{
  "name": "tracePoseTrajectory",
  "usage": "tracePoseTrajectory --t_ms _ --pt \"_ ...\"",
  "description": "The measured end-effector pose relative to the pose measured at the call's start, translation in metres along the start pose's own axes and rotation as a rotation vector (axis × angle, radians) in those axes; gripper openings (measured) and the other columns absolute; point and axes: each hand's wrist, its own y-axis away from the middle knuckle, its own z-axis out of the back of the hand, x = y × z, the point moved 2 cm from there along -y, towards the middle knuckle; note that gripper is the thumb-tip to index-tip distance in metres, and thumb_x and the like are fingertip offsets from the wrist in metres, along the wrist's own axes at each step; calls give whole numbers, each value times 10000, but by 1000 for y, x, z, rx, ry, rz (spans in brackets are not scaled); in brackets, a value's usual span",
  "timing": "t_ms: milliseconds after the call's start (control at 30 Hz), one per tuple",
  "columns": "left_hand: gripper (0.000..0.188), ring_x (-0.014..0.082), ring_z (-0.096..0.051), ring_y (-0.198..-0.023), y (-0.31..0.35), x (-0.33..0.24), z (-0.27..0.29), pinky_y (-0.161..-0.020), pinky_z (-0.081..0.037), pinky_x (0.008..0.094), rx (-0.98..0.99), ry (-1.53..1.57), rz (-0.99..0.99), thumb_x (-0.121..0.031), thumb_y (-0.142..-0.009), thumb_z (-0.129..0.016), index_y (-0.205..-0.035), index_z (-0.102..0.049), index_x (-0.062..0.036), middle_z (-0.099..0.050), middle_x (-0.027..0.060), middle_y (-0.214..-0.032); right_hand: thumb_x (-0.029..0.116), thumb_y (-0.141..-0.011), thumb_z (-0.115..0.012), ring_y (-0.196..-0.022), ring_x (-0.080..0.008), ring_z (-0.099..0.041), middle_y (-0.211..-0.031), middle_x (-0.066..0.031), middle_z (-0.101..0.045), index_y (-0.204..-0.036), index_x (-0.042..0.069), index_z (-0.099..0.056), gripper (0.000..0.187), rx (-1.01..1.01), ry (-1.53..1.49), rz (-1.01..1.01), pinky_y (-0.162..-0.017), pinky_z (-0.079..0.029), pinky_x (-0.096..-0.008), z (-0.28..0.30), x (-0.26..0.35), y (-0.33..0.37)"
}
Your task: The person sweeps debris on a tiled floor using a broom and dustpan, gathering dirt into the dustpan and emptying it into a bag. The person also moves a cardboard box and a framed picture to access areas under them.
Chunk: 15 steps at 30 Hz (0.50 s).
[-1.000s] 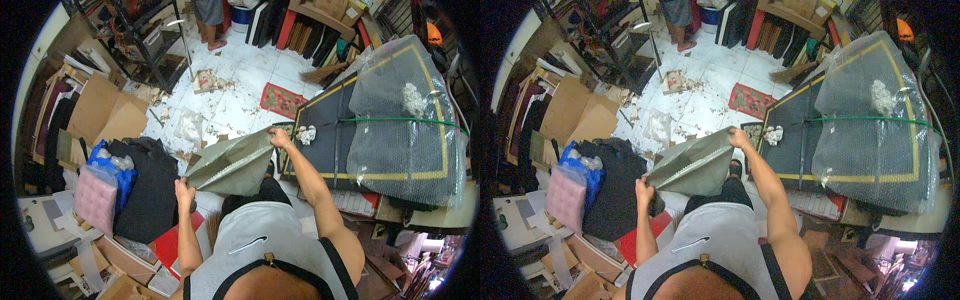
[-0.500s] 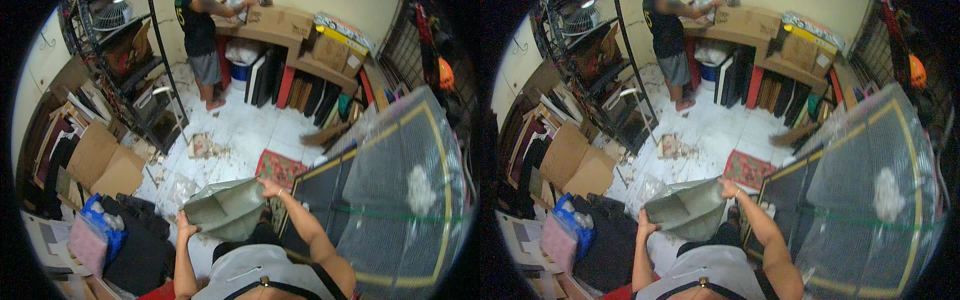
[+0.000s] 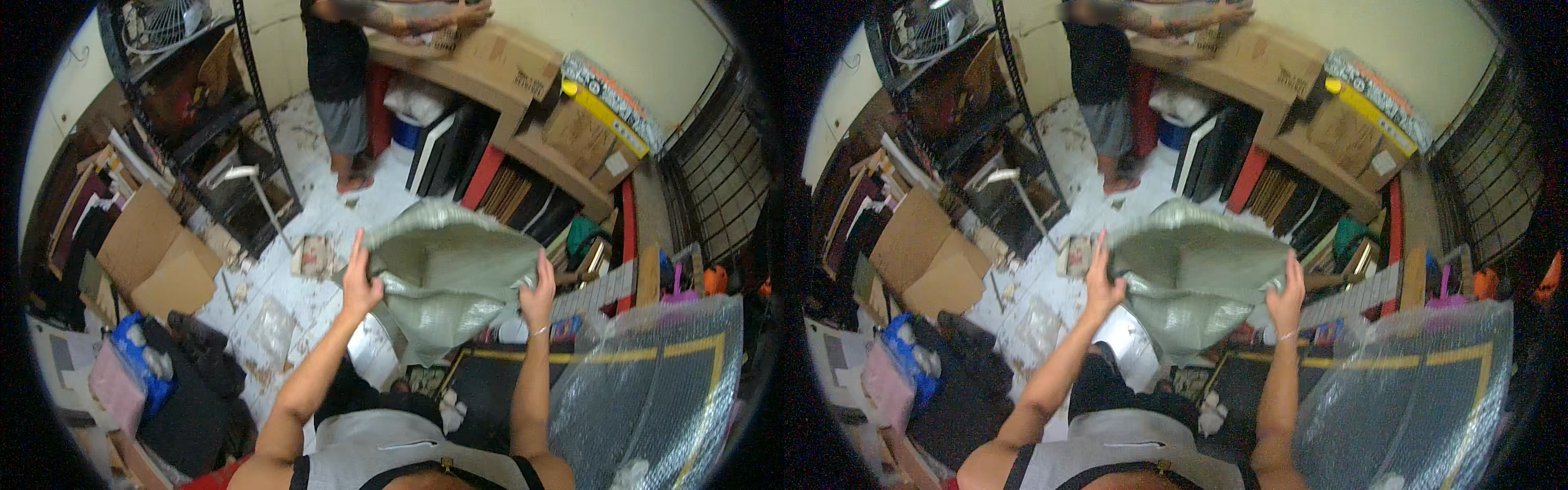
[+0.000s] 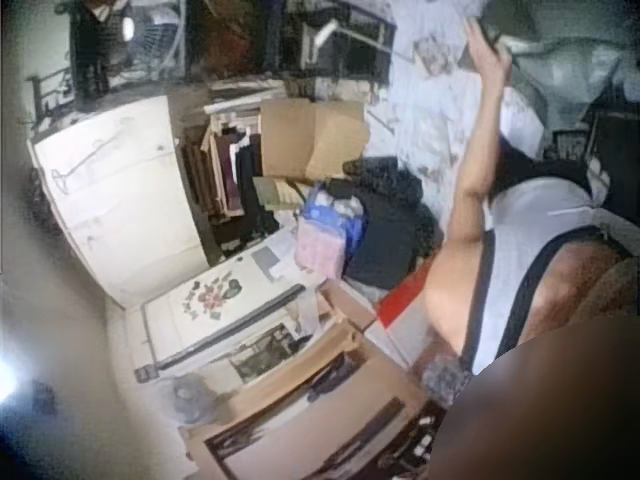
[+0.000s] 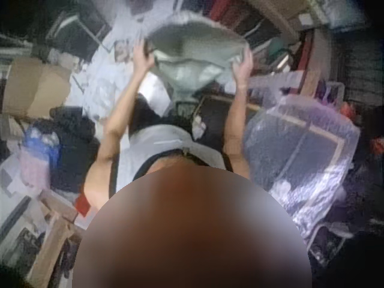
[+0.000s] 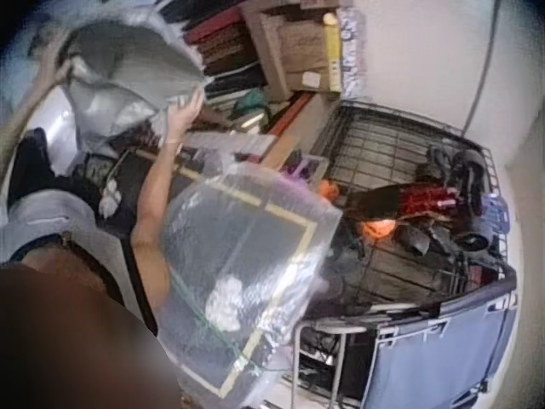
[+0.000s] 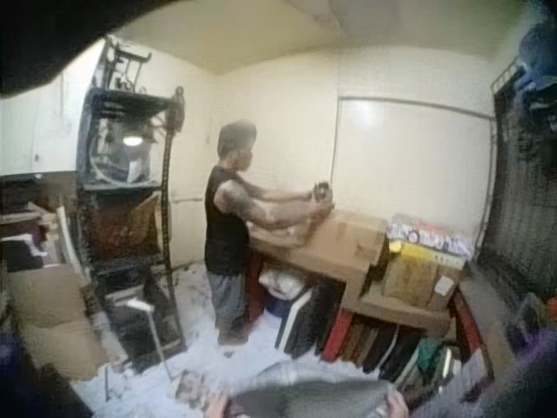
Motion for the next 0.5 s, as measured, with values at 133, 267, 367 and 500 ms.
tracePoseTrajectory --t_ms 133,267,367,500 --pt "779 349 -427 -1168 49 83 -85 -955 -379 396 819 -119 346 -51 -647 -620 -1344 -272 -55 -452 218 -1245 37 -765 -456 -1092 -401 -456 -1142 -289 -479 -1108 -25 -504 352 719 207 -150 -923 -377 -425 -87 -54 80" --pt "878 353 -595 -835 103 181 -131 -717 -494 404 1093 22 552 -141 -637 -648 -1370 -168 -87 -505 259 -1120 119 -563 -684 -1117 -415 -426 -1225 -267 -418 -1289 -7 -306 829 899 359 -112 -932 -367 -430 -162 -103 157" --pt "990 362 -468 -1088 78 231 -151 -883 -437 382 1065 2 349 -139 -568 -688 -1382 -132 -51 -224 234 -1336 89 -568 -662 -1126 -414 -419 -1246 -263 -399 -1336 15 -257 872 852 217 -512 -937 -367 -416 -175 -110 131" --pt "984 362 -338 -1236 -8 260 -154 -979 -364 353 939 202 417 -127 -543 -667 -1371 -150 -6 -155 260 -1405 35 -564 -614 -1120 -411 -422 -1227 -259 -418 -1344 21 -264 855 544 145 -590 -939 -362 -403 -188 -77 15"
